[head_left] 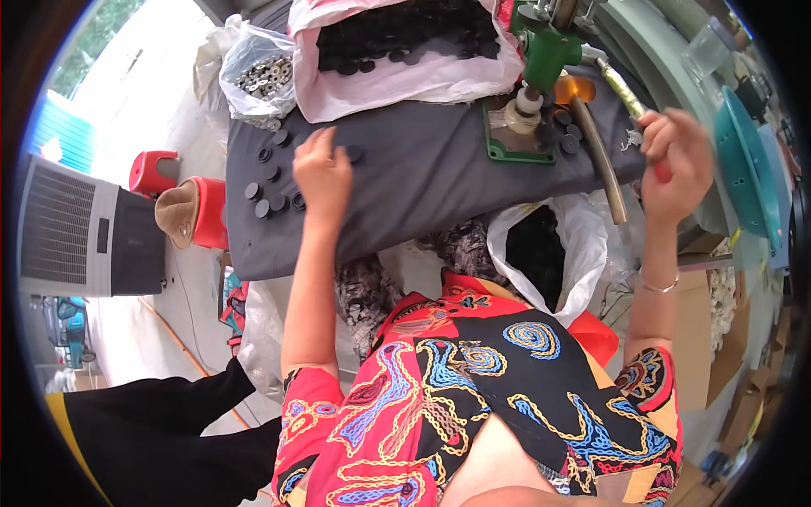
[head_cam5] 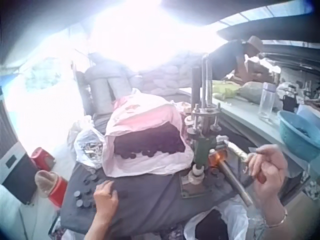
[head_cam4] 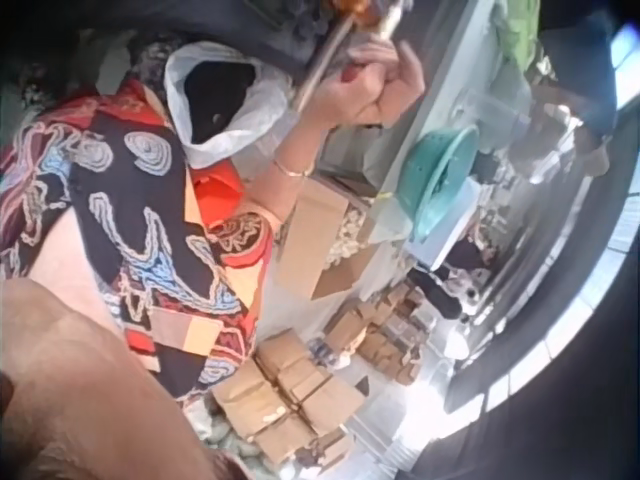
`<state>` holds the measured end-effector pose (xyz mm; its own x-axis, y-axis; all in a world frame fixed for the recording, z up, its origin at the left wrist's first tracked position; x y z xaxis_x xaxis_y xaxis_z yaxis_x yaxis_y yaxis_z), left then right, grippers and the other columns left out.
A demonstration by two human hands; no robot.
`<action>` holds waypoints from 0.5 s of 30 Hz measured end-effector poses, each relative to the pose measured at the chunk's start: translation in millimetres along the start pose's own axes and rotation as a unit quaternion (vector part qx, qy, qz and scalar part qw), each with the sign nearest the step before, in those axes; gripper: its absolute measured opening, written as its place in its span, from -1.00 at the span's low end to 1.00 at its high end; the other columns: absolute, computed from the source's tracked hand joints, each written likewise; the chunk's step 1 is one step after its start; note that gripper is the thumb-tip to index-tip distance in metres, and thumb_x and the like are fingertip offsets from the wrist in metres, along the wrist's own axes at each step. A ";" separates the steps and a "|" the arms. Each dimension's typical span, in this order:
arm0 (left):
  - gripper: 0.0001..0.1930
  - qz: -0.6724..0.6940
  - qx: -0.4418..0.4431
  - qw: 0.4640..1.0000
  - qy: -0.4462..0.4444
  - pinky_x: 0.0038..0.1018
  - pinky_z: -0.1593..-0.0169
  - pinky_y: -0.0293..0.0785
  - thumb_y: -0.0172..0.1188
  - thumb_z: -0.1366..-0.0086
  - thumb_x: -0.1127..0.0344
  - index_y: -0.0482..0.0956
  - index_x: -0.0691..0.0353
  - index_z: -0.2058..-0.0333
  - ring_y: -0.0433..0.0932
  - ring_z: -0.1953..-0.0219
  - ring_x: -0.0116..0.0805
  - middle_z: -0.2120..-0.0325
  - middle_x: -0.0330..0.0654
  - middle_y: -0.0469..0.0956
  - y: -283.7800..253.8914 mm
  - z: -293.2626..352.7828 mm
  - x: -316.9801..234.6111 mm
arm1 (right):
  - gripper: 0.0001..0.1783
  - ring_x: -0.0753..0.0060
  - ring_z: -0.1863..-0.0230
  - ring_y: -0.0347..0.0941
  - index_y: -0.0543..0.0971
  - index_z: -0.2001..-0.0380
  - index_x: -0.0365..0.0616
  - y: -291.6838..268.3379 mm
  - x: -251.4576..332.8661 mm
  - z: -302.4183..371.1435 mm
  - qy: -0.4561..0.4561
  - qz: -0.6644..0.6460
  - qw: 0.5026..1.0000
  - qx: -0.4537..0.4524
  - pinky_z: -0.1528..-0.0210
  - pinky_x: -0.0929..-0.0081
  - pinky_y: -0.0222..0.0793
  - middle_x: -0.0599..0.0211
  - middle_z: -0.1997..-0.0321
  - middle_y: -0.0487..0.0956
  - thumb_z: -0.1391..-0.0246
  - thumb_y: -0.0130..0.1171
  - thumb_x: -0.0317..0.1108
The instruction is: The person uses a manual press to attach black snap fasteners to a gray fabric panel, then arranges the fastened pieces on the table. Later, they place metal rings into the fastener holes and continue organizing the components. A child briefly assists by placing rings into the fasteners.
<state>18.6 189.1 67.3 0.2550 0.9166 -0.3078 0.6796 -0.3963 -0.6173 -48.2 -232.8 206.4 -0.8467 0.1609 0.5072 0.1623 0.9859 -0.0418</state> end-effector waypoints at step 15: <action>-0.72 -0.132 0.090 0.983 -0.086 -0.22 0.16 0.47 0.31 -0.01 0.29 0.63 0.04 0.22 0.53 0.24 -0.05 0.38 -0.12 0.60 33.1 13.9 73.3 | -0.68 0.49 0.71 0.23 0.42 0.17 -0.39 -17.1 -60.4 -79.1 0.091 -0.314 0.943 -0.061 0.51 0.49 0.28 0.30 0.71 0.34 -0.04 -0.14 -0.43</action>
<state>50.3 242.5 14.3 -0.0443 0.9727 -0.2278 0.5706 -0.1625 -0.8050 40.2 -263.1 244.6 -0.6960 -0.4749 0.5386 -0.2757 0.8693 0.4103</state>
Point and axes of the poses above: each hand's wrist, its own z-axis away from the middle knuckle, its own y-axis out of the palm, x = y × z, the point moved 10 cm from there along -z, towards the middle knuckle
